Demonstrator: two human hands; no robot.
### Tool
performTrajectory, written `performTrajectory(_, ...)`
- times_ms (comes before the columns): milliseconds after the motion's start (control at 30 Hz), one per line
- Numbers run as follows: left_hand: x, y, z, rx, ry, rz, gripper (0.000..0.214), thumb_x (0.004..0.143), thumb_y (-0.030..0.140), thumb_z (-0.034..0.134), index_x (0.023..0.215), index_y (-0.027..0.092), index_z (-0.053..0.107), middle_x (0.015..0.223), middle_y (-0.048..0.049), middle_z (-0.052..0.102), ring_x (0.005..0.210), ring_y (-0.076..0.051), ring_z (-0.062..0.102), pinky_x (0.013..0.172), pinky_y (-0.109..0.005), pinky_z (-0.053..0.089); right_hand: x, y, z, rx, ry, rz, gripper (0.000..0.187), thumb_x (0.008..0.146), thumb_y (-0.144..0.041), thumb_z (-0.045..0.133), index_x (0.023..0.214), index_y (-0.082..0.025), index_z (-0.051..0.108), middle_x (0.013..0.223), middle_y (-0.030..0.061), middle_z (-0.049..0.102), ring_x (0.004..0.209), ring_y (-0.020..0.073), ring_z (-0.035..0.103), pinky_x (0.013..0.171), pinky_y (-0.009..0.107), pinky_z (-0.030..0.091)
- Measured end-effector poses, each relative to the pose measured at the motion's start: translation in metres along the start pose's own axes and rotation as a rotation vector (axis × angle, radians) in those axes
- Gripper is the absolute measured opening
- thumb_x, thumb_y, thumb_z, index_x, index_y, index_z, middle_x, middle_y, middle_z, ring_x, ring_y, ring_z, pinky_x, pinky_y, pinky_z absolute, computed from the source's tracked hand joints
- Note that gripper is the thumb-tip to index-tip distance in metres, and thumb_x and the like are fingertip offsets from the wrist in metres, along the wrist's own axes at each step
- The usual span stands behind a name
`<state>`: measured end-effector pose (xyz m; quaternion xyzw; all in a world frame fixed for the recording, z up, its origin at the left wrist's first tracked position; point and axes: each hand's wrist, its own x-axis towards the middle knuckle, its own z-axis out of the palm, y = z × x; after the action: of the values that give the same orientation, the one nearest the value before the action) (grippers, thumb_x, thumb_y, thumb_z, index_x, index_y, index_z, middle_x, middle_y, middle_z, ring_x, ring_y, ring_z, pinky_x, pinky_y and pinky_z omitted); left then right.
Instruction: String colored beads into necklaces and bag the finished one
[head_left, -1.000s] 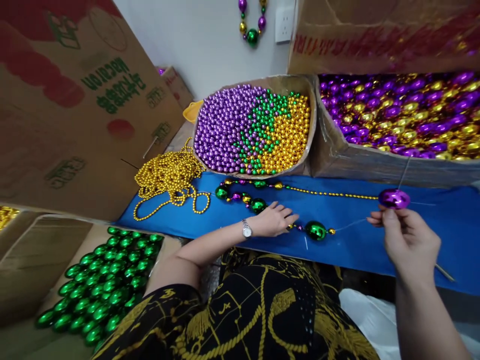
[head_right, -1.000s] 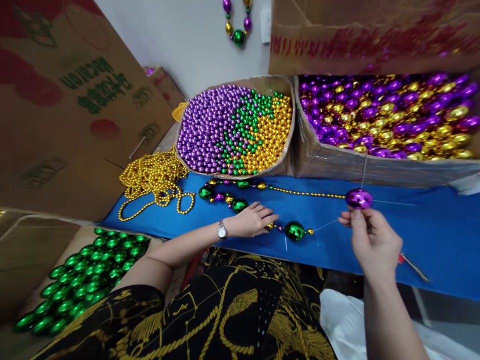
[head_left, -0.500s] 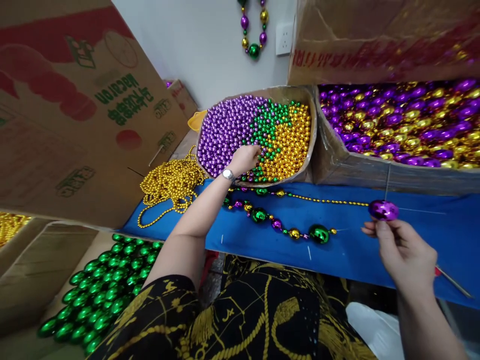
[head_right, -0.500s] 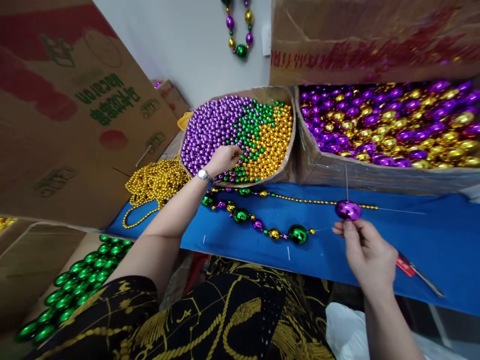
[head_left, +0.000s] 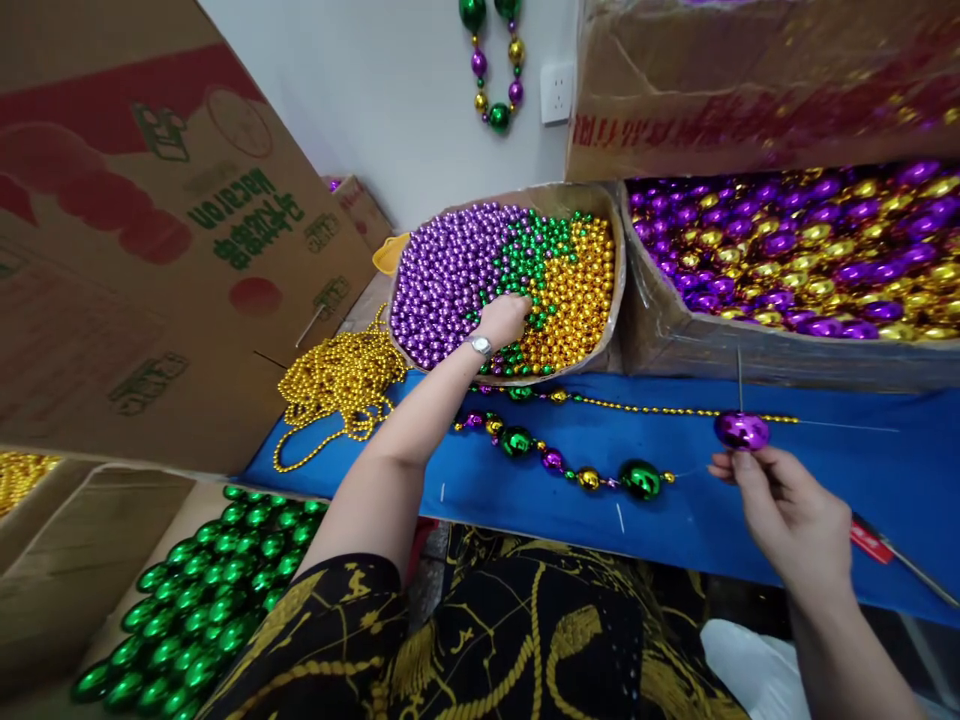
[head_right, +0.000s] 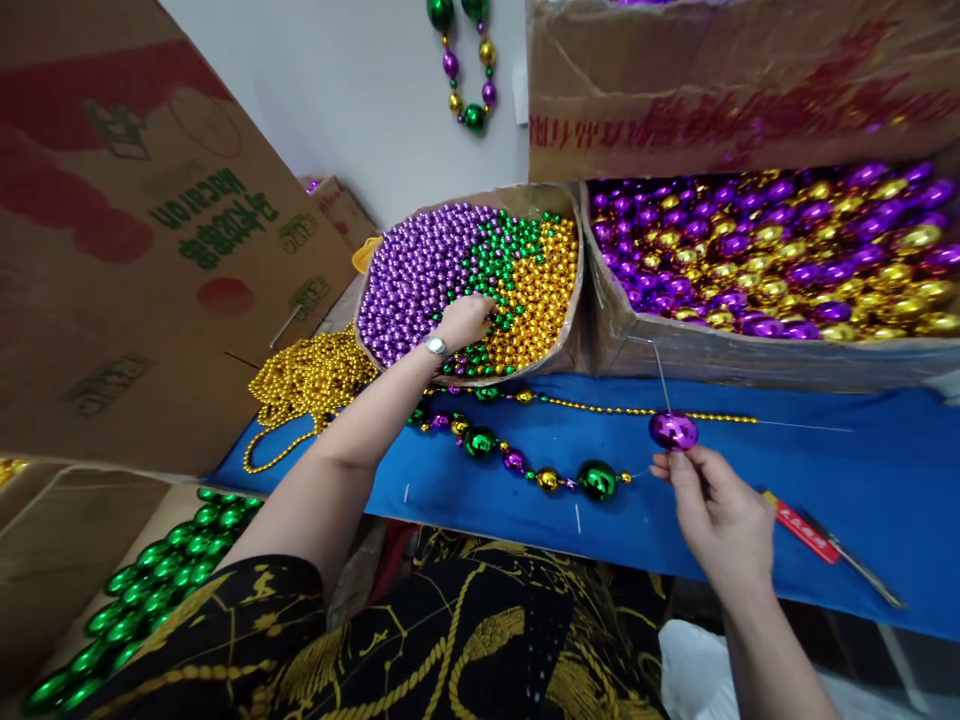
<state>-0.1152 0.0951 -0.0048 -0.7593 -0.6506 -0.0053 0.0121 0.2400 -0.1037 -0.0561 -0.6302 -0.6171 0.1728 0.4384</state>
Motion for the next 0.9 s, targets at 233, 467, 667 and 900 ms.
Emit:
performTrajectory(233, 0.0, 0.001, 0.004, 0.014, -0.004, 0.022, 0.03, 0.085, 0.015, 0.054, 0.113, 0.017, 0.064, 0.115, -0.0136, 0.062, 0.107, -0.03, 0.06, 0.079, -0.036, 0.051, -0.002, 0.004, 0.001, 0.033, -0.087, -0.029, 0.026, 0.09, -0.047, 0.057, 0.094, -0.023, 0.065, 0.085, 0.0055, 0.076, 0.077, 0.0219, 0.075, 0.07, 0.028, 0.059)
performTrajectory(467, 0.003, 0.007, 0.011, -0.031, 0.009, 0.039, 0.028, 0.091, 0.026, 0.051, 0.113, 0.018, 0.066, 0.114, -0.0141, 0.064, 0.111, -0.031, 0.055, 0.087, -0.04, 0.048, -0.006, 0.002, 0.004, 0.032, -0.098, -0.051, 0.027, 0.093, -0.046, 0.056, 0.099, -0.021, 0.065, 0.084, 0.0058, 0.076, 0.075, 0.0214, 0.075, 0.071, 0.03, 0.06)
performTrajectory(667, 0.002, 0.008, 0.003, -0.134, 0.069, 0.087, 0.024, 0.086, 0.015, 0.052, 0.106, 0.015, 0.066, 0.102, -0.0141, 0.067, 0.105, -0.029, 0.057, 0.09, -0.041, 0.046, -0.008, -0.007, 0.003, 0.021, -0.097, -0.175, 0.022, 0.095, -0.039, 0.053, 0.097, -0.021, 0.065, 0.083, 0.0029, 0.076, 0.071, 0.0173, 0.074, 0.068, 0.025, 0.059)
performTrajectory(900, -0.054, 0.052, -0.029, -1.682, -0.037, 0.055, 0.022, 0.088, 0.028, 0.059, 0.108, 0.018, 0.062, 0.09, -0.0036, 0.067, 0.073, -0.01, 0.063, 0.07, -0.025, 0.052, -0.012, -0.022, 0.004, -0.083, -0.049, -0.352, 0.016, 0.096, -0.031, 0.053, 0.097, -0.02, 0.065, 0.075, 0.0001, 0.075, 0.066, 0.0152, 0.073, 0.064, 0.021, 0.056)
